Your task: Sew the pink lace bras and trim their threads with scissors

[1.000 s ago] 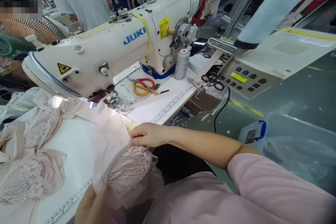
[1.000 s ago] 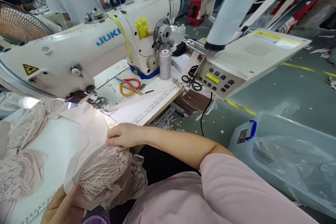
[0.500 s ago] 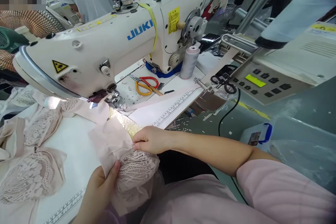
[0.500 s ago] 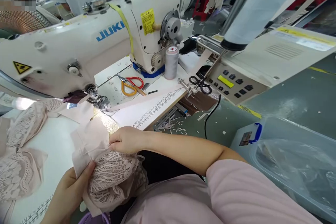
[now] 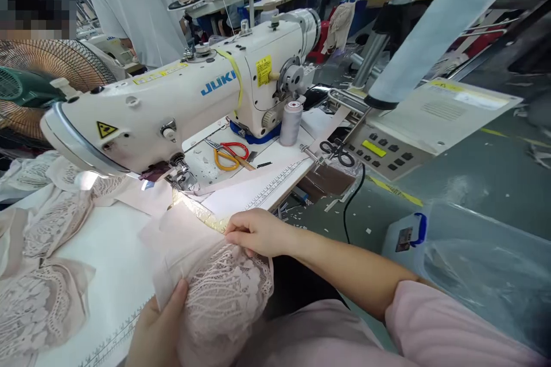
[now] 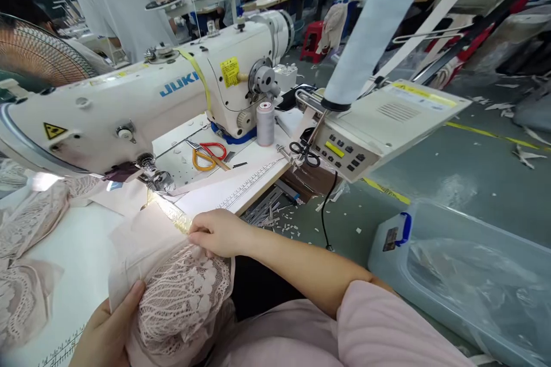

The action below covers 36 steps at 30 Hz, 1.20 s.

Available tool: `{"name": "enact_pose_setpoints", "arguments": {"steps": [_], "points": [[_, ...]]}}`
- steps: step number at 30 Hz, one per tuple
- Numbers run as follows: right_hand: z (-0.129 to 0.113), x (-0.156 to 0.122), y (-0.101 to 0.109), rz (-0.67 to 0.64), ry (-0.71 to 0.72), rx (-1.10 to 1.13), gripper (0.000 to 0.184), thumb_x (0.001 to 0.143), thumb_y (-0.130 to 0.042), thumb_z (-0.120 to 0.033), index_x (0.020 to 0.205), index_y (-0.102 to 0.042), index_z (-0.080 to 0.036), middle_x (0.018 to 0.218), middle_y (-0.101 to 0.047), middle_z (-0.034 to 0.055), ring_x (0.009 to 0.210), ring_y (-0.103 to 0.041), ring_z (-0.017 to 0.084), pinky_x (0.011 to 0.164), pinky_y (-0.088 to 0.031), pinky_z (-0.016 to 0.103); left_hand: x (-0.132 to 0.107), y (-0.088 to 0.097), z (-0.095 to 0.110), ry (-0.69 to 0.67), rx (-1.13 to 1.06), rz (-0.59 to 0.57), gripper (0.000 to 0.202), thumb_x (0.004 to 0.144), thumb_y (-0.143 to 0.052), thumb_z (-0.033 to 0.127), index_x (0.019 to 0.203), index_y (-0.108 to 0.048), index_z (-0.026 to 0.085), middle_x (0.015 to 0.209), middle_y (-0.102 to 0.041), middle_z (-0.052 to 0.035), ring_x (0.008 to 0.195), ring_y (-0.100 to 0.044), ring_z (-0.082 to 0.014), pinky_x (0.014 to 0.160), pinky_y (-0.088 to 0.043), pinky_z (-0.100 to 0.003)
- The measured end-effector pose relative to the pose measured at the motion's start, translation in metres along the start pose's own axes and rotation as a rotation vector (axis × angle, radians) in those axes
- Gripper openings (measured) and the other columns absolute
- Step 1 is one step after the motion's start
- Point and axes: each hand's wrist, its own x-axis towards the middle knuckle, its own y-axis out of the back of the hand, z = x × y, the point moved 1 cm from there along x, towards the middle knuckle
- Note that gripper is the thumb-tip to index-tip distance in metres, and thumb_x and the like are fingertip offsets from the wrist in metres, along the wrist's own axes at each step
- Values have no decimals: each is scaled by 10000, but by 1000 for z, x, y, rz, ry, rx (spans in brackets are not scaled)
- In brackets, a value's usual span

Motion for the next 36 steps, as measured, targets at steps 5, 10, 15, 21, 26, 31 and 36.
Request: {"name": "enact_pose_setpoints", "arguments": {"steps": [5,10,15,21,26,31,36], "points": [[10,-6,3,42,-100,193,122,877,-491,-198,776,-555,-174,445,-471,-81,425,-468,92,472,-371,203,7,2,1,91,-8,-56,563,641,-768,437,1081,-676,97,760,-753,-109,851,-703,-332,763,-582,-411],[5,-9,20,156,-1,-87,171,906,-439,-200,792,-561,-167,729,-642,-11,532,-538,90,573,-413,230,15,8,1,166,0,-91,600,628,-781,449,1111,-667,111,769,-753,-111,859,-702,-339,776,-585,-432],[-13,21,65,414,115,-819,226,937,-404,-195,950,-625,-149,992,-660,93,955,-589,197,796,-419,285,16,13,3,155,-121,-73,633,642,-774,452,1162,-640,115,863,-753,-136,857,-703,-343,745,-603,-424],[-28,101,95,317,-51,-1065,194,841,-563,-151,1001,-647,-84,1042,-665,179,954,-627,265,775,-464,315,1,13,16,158,-260,-114,705,608,-807,298,1254,-582,130,1009,-738,-137,987,-664,-361,771,-605,-394],[-36,136,106,226,-178,-1142,210,853,-620,-252,989,-640,-93,991,-675,112,892,-642,202,779,-509,343,-10,16,19,169,-262,-62,621,617,-766,149,1217,-612,107,1006,-737,-140,1002,-652,-379,782,-603,-416],[-42,133,118,294,-201,-1215,305,893,-580,-354,1073,-606,-109,1081,-634,99,966,-620,197,846,-508,391,-5,22,14,175,-299,-78,637,636,-753,141,1250,-585,99,999,-738,-141,1006,-652,-368,800,-598,-411],[-37,117,94,371,-142,-1250,327,922,-529,-331,1131,-580,-84,1181,-590,147,1076,-576,232,904,-474,417,-4,22,14,163,-336,-118,633,665,-738,146,1271,-563,103,1002,-739,-134,1003,-658,-353,781,-605,-397]]}}
